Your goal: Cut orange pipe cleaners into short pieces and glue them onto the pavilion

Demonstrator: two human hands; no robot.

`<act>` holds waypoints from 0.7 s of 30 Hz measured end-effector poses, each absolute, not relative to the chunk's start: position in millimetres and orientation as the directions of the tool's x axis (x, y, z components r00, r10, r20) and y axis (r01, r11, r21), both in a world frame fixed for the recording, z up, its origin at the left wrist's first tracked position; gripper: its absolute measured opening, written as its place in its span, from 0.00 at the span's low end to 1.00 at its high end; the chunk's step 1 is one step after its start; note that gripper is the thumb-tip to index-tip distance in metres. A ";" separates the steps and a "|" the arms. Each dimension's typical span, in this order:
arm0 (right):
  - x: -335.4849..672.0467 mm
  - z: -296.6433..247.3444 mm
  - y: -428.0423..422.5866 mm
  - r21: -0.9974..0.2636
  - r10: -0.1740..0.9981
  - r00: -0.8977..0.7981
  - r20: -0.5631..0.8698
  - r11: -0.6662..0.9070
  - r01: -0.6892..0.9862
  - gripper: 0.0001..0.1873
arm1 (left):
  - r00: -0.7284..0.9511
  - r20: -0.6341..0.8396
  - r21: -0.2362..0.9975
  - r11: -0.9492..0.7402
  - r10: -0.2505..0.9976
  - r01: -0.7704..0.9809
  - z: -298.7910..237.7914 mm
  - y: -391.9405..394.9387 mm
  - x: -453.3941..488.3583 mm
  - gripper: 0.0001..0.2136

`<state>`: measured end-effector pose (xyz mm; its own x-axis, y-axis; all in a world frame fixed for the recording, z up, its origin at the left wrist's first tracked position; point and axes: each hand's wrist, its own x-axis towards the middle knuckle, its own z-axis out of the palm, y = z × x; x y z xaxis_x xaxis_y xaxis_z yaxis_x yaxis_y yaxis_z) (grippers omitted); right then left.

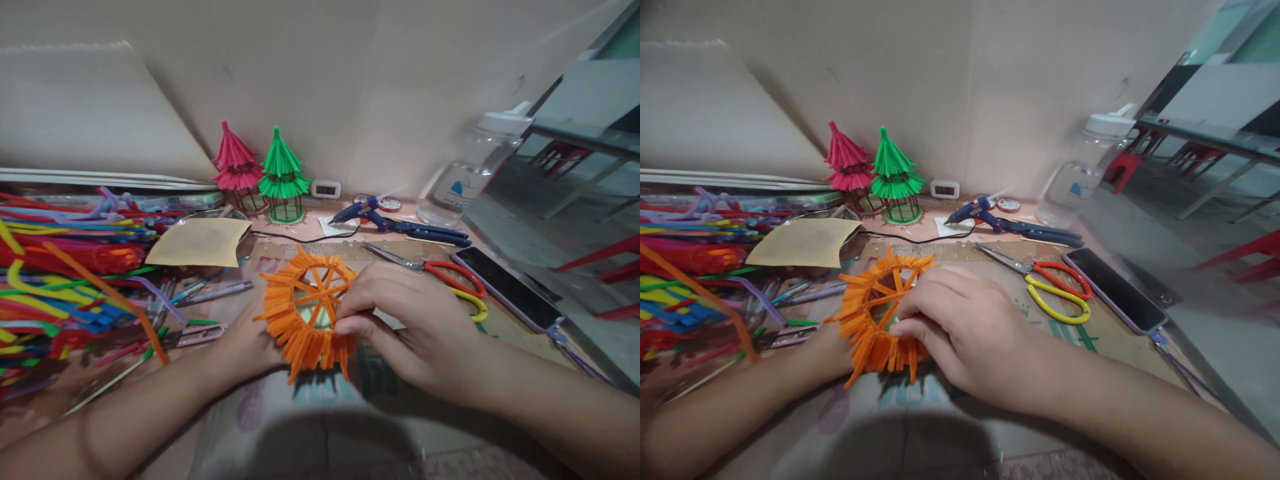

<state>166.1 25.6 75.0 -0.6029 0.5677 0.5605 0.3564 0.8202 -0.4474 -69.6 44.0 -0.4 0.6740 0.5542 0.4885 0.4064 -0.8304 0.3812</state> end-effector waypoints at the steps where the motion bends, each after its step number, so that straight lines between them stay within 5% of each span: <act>1: 165.7 74.8 25.9 -0.448 0.567 -0.601 0.563 0.820 0.355 0.05 | 0.677 0.487 0.387 -0.832 0.551 0.398 -1.5 44.3 -70.1 0.13; 7: 166.1 77.1 28.0 -0.476 0.596 -0.582 0.554 0.800 0.365 0.05 | 0.668 0.475 0.423 -0.814 0.574 0.399 -6.0 44.8 -74.0 0.14; 12: 172.3 85.8 30.9 -0.525 0.642 -0.550 0.534 0.762 0.379 0.16 | 0.670 0.419 0.450 -0.781 0.613 0.432 -9.3 44.7 -78.4 0.13; 21: 170.0 80.6 28.6 -0.538 0.655 -0.596 0.465 0.743 0.397 0.08 | 0.662 0.374 0.520 -0.738 0.649 0.429 -11.8 44.5 -76.9 0.17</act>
